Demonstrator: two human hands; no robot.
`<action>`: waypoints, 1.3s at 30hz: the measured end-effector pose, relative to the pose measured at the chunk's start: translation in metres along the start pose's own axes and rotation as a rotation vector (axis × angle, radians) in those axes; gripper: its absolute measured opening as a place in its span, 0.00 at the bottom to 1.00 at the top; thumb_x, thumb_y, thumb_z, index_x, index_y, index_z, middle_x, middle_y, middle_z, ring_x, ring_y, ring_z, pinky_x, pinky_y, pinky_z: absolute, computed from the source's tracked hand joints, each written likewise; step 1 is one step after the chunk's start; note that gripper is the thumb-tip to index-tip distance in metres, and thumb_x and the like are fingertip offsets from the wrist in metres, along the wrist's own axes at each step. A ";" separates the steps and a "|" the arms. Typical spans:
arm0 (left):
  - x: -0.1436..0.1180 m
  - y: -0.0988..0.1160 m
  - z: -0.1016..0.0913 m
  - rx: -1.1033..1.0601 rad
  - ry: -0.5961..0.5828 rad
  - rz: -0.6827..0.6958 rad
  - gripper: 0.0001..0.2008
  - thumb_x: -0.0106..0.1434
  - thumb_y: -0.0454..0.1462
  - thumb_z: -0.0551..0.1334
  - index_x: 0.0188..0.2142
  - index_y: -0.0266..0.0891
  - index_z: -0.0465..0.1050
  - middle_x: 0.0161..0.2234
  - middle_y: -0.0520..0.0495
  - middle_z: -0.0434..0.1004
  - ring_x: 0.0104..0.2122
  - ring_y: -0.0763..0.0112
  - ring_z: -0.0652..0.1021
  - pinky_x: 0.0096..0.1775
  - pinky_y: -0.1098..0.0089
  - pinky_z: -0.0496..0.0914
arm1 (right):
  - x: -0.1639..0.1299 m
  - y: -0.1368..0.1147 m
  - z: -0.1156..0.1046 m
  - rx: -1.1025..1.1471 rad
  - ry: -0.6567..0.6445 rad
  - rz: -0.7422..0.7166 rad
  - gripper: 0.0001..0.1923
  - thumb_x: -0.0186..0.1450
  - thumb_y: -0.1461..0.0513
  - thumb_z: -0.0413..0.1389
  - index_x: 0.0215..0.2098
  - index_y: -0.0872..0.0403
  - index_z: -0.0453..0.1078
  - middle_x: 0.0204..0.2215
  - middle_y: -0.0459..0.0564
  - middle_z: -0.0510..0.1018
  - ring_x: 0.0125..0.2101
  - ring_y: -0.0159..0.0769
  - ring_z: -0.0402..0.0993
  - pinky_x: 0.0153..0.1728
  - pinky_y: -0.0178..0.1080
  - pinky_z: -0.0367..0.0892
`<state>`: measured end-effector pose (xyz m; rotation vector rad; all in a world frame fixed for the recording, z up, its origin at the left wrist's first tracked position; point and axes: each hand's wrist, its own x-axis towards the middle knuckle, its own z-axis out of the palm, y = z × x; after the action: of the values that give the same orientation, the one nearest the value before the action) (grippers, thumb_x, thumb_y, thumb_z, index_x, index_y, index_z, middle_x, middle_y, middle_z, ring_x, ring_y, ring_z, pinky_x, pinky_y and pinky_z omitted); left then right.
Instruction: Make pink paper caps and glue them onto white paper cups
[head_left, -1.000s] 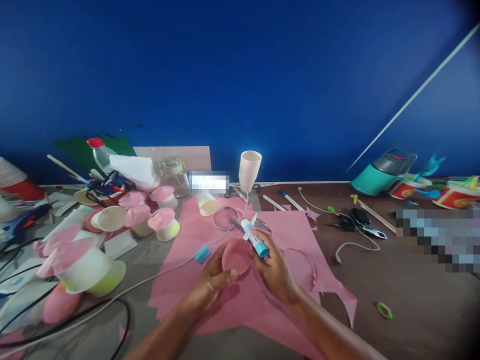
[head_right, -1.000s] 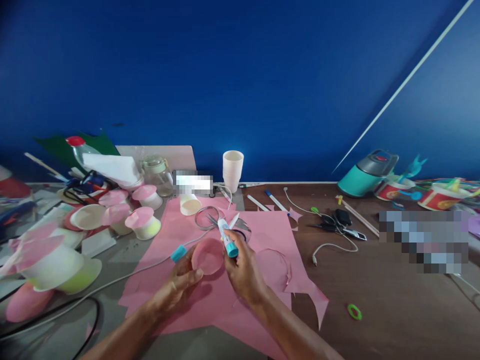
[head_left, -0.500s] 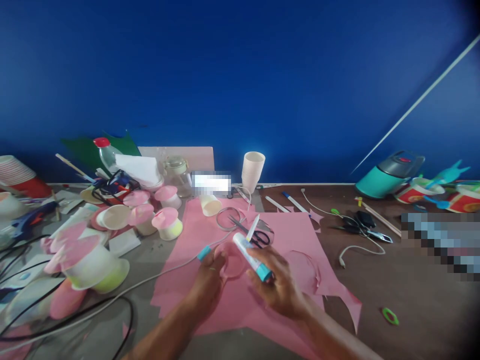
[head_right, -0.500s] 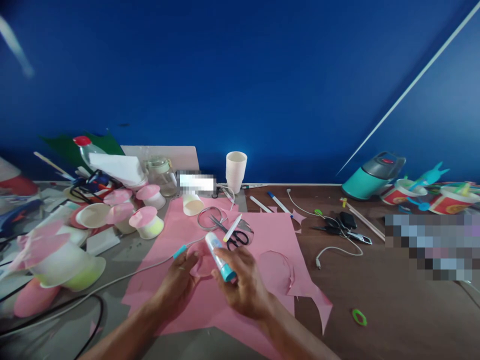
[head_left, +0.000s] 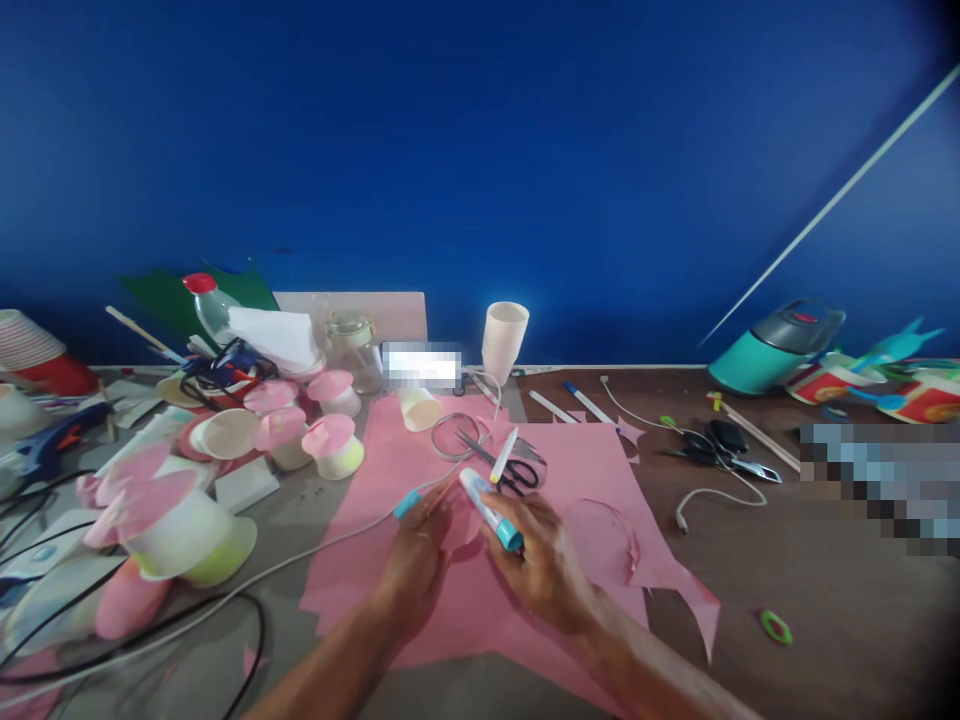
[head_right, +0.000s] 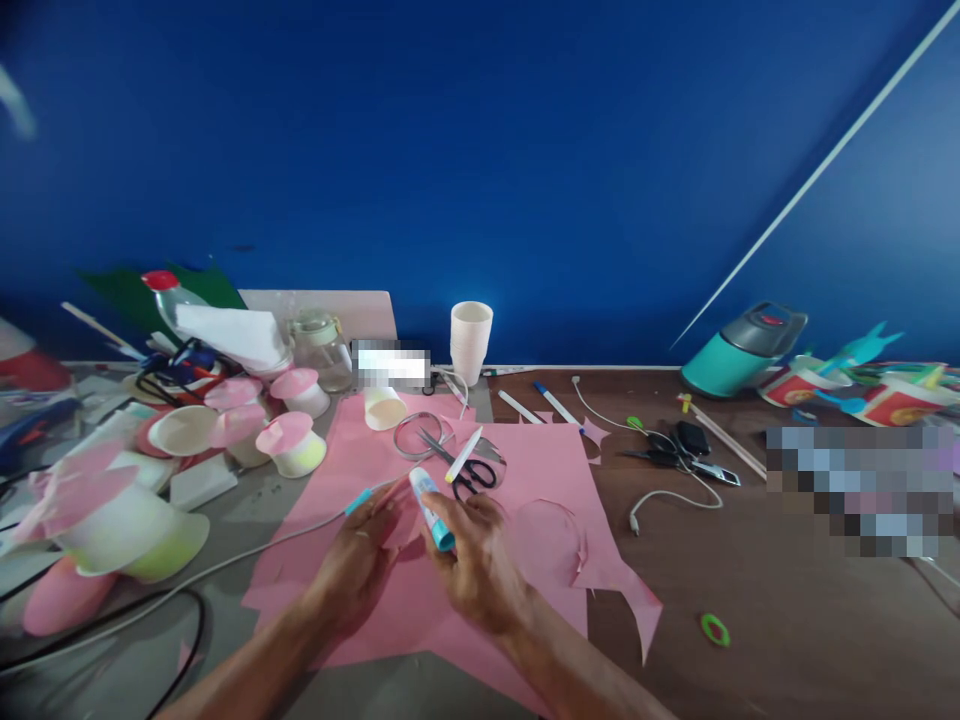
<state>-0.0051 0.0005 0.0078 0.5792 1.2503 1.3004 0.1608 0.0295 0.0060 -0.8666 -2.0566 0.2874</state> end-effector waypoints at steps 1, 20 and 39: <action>0.001 -0.003 -0.001 0.012 0.009 -0.025 0.18 0.57 0.46 0.69 0.46 0.43 0.80 0.48 0.42 0.80 0.50 0.50 0.76 0.46 0.61 0.73 | 0.000 0.002 -0.001 0.000 0.029 0.025 0.16 0.68 0.66 0.53 0.53 0.51 0.69 0.34 0.51 0.83 0.28 0.39 0.78 0.30 0.40 0.72; 0.003 -0.003 0.002 0.070 -0.099 0.121 0.16 0.58 0.43 0.68 0.45 0.40 0.81 0.47 0.42 0.82 0.53 0.51 0.75 0.57 0.58 0.66 | -0.002 0.000 0.003 0.117 -0.002 0.111 0.13 0.68 0.63 0.54 0.51 0.51 0.70 0.38 0.53 0.84 0.33 0.42 0.80 0.36 0.41 0.76; 0.004 -0.002 0.001 0.089 -0.089 0.150 0.16 0.58 0.44 0.68 0.44 0.44 0.82 0.51 0.45 0.81 0.60 0.49 0.69 0.65 0.53 0.55 | 0.002 0.005 0.005 0.146 0.073 0.184 0.12 0.68 0.63 0.54 0.50 0.53 0.71 0.39 0.53 0.84 0.36 0.43 0.82 0.36 0.40 0.77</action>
<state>-0.0043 0.0041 0.0052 0.7987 1.2138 1.3328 0.1588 0.0351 0.0016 -0.9627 -1.8661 0.4922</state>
